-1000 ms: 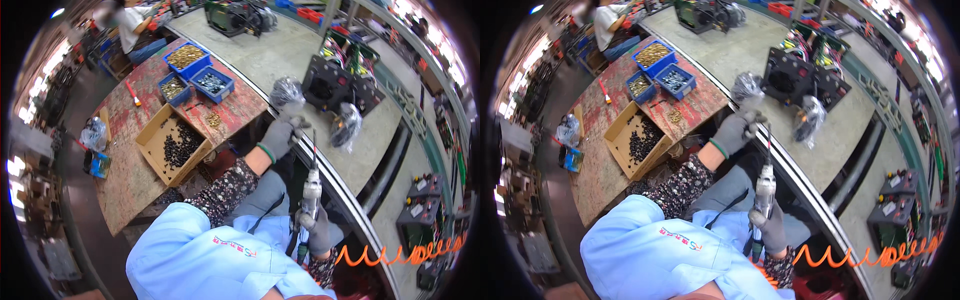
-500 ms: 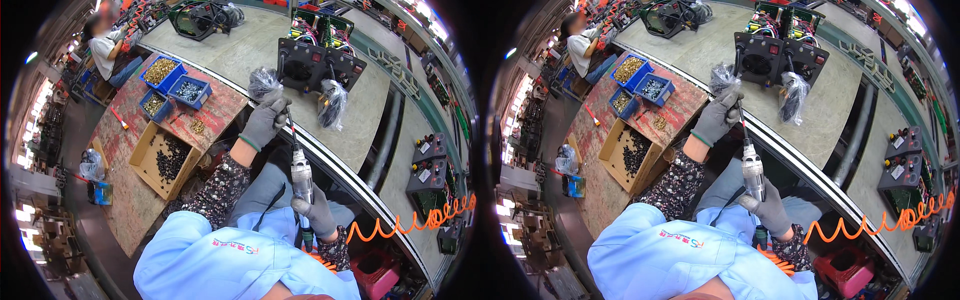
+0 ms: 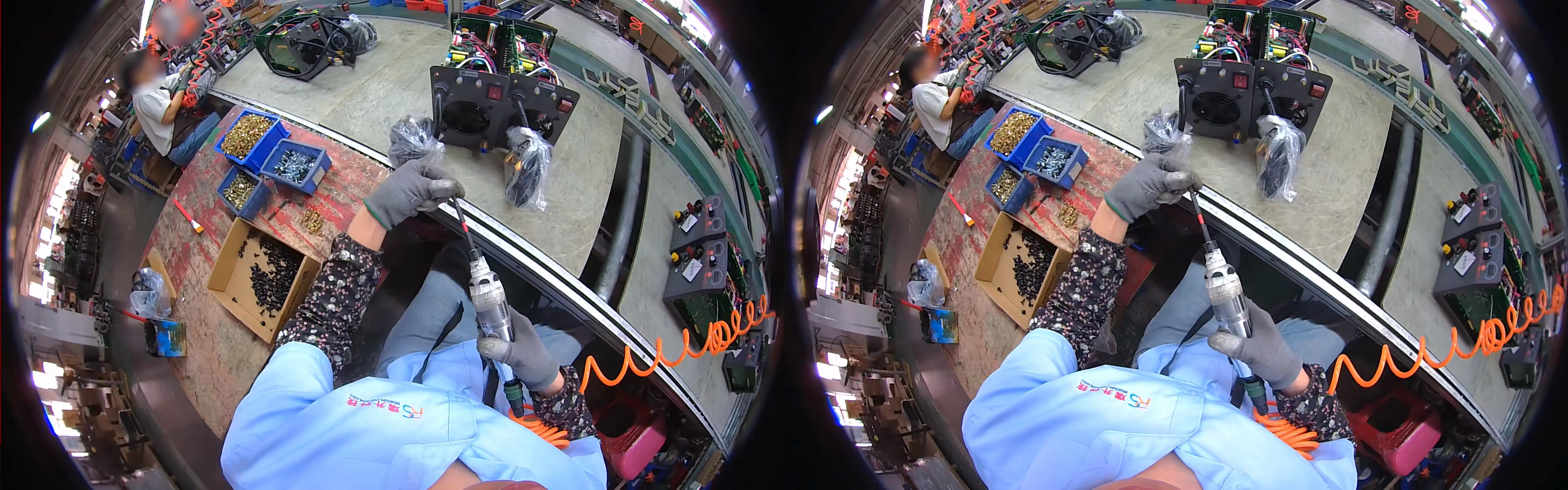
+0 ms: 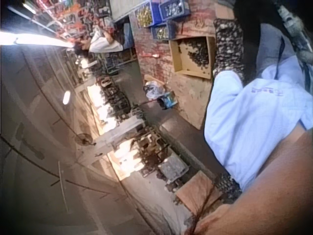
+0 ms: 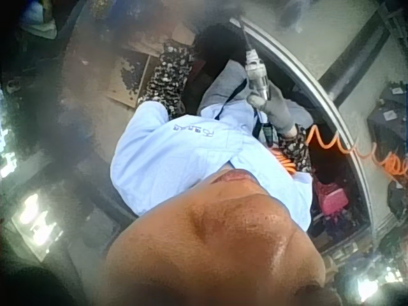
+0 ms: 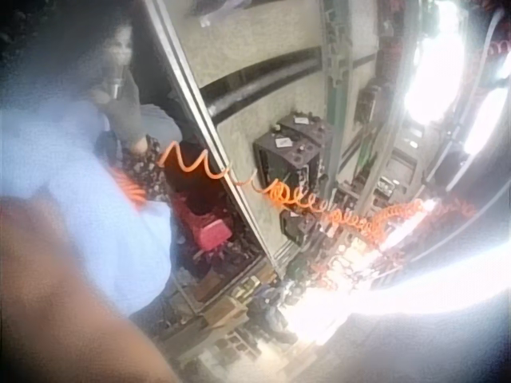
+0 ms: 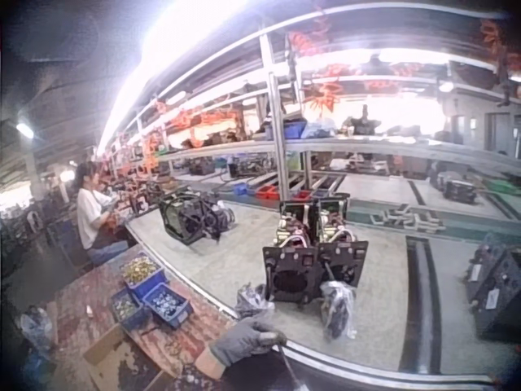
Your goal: Assemble electronic components into a chassis using an electric screwdriver on a production line.
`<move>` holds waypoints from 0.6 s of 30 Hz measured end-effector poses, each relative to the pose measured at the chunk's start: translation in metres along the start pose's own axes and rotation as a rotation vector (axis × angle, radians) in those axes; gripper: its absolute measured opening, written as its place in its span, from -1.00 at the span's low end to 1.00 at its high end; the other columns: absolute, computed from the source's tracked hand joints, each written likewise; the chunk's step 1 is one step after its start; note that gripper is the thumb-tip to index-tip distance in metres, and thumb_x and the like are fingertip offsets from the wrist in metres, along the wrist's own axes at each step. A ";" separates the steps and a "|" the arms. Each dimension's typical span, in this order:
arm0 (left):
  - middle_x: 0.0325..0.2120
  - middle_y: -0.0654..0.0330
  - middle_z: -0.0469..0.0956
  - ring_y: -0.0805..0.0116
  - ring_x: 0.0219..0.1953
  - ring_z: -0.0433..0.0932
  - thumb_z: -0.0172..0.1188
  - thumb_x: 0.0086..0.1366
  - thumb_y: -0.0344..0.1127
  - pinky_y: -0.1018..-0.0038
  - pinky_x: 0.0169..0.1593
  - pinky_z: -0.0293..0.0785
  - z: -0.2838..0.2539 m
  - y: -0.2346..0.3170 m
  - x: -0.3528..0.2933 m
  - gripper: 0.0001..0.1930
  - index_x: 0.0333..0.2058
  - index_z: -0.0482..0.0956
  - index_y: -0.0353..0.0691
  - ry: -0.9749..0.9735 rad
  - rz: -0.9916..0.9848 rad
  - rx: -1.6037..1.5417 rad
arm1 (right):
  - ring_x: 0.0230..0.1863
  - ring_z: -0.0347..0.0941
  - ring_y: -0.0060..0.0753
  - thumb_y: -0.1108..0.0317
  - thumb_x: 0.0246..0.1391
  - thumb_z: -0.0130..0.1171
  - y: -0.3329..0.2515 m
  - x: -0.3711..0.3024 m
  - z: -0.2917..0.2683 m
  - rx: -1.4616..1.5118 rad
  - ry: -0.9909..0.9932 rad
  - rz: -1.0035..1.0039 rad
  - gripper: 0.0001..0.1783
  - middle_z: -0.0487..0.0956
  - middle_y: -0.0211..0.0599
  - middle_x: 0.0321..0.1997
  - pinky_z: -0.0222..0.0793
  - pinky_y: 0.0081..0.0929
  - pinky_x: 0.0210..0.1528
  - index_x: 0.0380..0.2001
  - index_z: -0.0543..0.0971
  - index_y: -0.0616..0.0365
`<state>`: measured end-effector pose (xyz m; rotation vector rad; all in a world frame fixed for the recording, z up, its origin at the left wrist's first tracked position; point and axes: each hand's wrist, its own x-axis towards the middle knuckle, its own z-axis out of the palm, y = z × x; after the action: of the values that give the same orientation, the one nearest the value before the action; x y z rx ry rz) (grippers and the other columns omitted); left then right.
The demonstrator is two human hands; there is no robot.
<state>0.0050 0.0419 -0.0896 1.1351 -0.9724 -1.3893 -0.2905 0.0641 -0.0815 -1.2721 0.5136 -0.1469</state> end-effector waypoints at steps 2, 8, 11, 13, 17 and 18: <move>-0.74 0.37 0.32 0.66 -0.76 0.17 0.20 0.06 -0.20 0.73 -0.71 0.00 -0.006 0.002 0.003 -0.69 -0.40 0.54 -0.40 -0.085 0.014 0.072 | -0.49 0.27 -0.68 0.06 -0.26 0.28 -0.001 -0.001 -0.002 -0.002 -0.018 -0.001 -0.42 0.36 -0.43 -0.48 0.23 -0.69 -0.46 -0.26 0.32 0.24; -0.71 0.35 0.39 0.68 -0.72 0.22 0.23 0.04 -0.23 0.76 -0.68 0.04 -0.018 0.017 0.009 -0.72 -0.43 0.55 -0.39 -0.224 -0.002 0.298 | -0.47 0.26 -0.67 0.07 -0.25 0.26 -0.008 0.004 0.002 -0.001 -0.049 0.047 -0.42 0.34 -0.43 -0.46 0.24 -0.67 -0.42 -0.25 0.31 0.23; -0.75 0.36 0.30 0.70 -0.78 0.13 0.12 0.12 -0.08 0.75 -0.74 -0.02 -0.007 0.018 0.013 -0.64 -0.36 0.50 -0.34 -0.124 -0.048 0.050 | -0.46 0.24 -0.66 0.09 -0.26 0.25 -0.009 0.016 0.009 0.021 0.037 -0.053 -0.45 0.31 -0.44 -0.45 0.22 -0.66 -0.39 -0.27 0.32 0.22; -0.75 0.37 0.28 0.69 -0.80 0.10 0.04 0.17 -0.06 0.76 -0.75 -0.04 0.002 0.001 0.020 -0.62 -0.30 0.48 -0.34 -0.032 -0.037 -0.136 | -0.52 0.25 -0.69 0.11 -0.24 0.19 -0.006 0.034 0.007 0.020 0.174 -0.145 -0.49 0.35 -0.48 -0.51 0.20 -0.70 -0.45 -0.26 0.33 0.21; -0.59 0.29 0.35 0.60 -0.68 0.23 -0.11 0.22 -0.33 0.74 -0.65 0.15 0.016 -0.035 0.026 -0.75 -0.23 0.39 -0.39 0.230 -0.086 -0.538 | -0.64 0.25 -0.69 0.14 -0.16 0.12 -0.007 0.079 0.001 0.068 0.339 -0.186 -0.64 0.34 -0.47 -0.60 0.18 -0.73 -0.59 -0.37 0.36 0.17; -0.52 0.23 0.38 0.55 -0.59 0.33 -0.10 0.17 -0.44 0.72 -0.58 0.25 0.018 -0.045 0.023 -0.80 -0.26 0.39 -0.41 0.285 -0.079 -0.609 | -0.67 0.25 -0.68 0.15 -0.14 0.10 -0.010 0.087 0.000 0.103 0.351 -0.174 -0.67 0.35 -0.47 -0.62 0.18 -0.73 -0.62 -0.40 0.36 0.17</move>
<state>-0.0222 0.0241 -0.1318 0.8744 -0.2670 -1.4043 -0.2122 0.0274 -0.0976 -1.1944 0.6861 -0.5428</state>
